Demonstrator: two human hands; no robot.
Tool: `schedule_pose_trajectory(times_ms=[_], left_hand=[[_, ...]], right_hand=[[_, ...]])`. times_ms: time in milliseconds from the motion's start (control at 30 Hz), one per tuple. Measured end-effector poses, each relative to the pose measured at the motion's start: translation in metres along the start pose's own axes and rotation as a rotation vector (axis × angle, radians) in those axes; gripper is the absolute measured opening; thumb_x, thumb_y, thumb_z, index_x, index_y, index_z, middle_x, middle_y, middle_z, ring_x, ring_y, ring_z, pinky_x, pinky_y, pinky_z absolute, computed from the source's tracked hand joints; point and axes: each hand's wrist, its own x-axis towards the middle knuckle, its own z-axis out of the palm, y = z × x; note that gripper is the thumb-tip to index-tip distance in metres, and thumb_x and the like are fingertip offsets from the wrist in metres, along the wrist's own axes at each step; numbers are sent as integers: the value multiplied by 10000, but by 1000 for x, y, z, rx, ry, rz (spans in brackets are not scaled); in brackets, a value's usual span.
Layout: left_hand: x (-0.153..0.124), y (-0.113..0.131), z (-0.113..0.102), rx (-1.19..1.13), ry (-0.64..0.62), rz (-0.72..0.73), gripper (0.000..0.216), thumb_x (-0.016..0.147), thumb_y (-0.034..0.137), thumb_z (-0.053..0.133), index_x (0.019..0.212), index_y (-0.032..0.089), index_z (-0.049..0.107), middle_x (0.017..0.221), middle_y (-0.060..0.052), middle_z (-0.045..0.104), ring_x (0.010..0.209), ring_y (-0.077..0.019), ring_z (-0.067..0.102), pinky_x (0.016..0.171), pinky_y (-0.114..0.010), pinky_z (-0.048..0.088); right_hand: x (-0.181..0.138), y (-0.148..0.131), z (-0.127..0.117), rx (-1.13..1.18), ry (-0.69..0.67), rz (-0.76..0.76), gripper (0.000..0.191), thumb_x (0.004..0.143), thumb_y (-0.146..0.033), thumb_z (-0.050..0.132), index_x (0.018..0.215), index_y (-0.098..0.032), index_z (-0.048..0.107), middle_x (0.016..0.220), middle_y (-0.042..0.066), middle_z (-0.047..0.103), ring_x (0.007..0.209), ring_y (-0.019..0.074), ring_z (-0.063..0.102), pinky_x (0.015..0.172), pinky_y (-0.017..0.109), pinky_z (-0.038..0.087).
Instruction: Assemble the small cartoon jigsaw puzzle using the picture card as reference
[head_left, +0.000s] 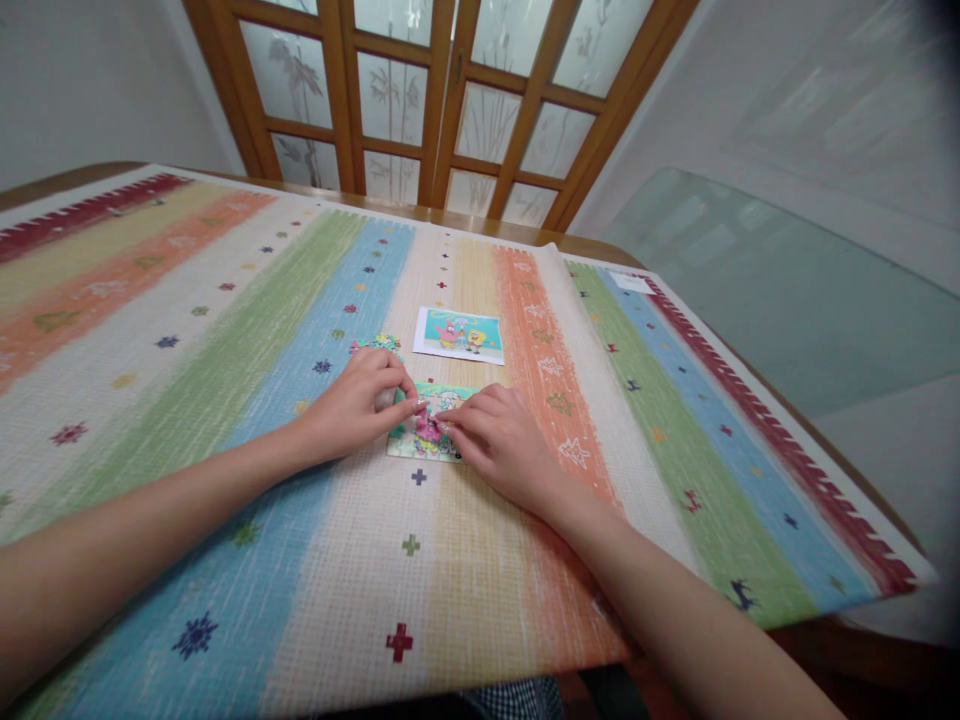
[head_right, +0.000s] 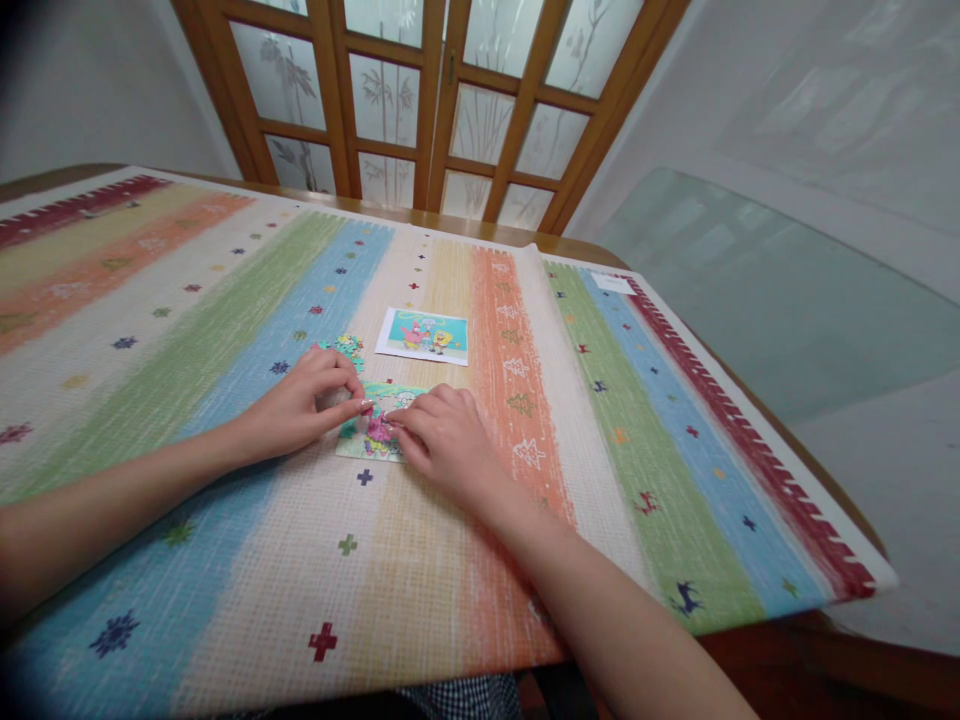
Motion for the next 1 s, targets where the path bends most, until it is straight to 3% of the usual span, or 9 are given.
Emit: schedule_pose_trajectory(times_ms=[333,733,1000], left_hand=[[-3,7,7,-51,19,72,273,1007,453,493,919,222,609,994,-38,600,1016,-228,507,995,-418,406],[-1,10,-4,-107,-100,111,332,1000,459,521,846,242,720,954,-35,631,1008,-223,550,963,-414,401],[1,-7,-13,85,-143,47,380,995,437,473,778,203,679,847,-53,597,914,-241,536,885,-435,398]], right_hand=[[6,-17,7,111,83,89,245,1032,-311,541,872,-242,714,878,37,710,880,213,583,806,361,394],[6,-16,6,227,105,130,245,1048,-318,500,870,-232,644,882,33,679,886,203,570,821,351,401],[2,-11,6,18,52,76,186,1025,-277,541,1033,-221,719,957,70,697,963,253,548,840,402,368]])
